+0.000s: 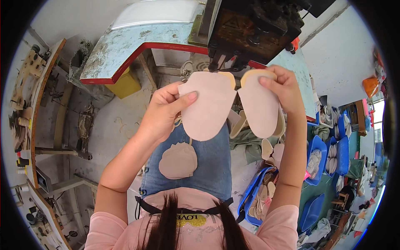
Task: Trimming excess material from leather shoe components using an industrial machine.
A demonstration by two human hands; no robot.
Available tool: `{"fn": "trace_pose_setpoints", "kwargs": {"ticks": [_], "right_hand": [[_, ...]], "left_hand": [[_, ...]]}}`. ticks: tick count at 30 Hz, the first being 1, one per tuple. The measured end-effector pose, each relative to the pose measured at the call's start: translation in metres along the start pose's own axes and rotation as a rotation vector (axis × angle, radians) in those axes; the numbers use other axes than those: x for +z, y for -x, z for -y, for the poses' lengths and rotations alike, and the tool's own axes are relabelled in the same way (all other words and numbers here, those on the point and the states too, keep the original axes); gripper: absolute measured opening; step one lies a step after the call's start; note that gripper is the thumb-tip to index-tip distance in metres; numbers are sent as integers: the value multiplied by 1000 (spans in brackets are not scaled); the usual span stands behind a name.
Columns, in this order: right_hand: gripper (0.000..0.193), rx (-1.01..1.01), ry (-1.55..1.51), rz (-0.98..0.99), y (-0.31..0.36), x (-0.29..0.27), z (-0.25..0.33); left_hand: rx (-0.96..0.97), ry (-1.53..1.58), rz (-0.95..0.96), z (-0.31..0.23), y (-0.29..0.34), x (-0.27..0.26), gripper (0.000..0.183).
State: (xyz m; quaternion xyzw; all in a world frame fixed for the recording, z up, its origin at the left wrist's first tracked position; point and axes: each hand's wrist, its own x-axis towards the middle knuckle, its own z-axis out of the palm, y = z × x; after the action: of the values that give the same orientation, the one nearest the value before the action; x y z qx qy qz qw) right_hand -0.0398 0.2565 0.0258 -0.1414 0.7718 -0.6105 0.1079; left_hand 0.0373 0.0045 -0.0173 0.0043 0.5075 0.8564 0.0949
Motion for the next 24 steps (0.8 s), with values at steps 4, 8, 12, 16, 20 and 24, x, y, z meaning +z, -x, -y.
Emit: {"fn": "trace_pose_setpoints", "kwargs": {"ticks": [4,8,12,16,20,24], "right_hand": [[13,-94,108,-1,-20,7,20],[10,-352,167,-60,-47,9,20],[7,-287,161,65,-60,3,20],[6,-300,158,10,-49,7,26],[6,-307,223,-14,-47,-4,21],[7,-332,215,-36,-45,8,34]], "left_hand": [[-13,-57,42,6,7,-15,17],[-65,93,53,17,17,-1,19],[-99,173,53,22,18,8,19],[-118,159,82,24,16,3,20],[-160,237,130,31,11,14,19],[-121,282,86,34,14,18,20]]}}
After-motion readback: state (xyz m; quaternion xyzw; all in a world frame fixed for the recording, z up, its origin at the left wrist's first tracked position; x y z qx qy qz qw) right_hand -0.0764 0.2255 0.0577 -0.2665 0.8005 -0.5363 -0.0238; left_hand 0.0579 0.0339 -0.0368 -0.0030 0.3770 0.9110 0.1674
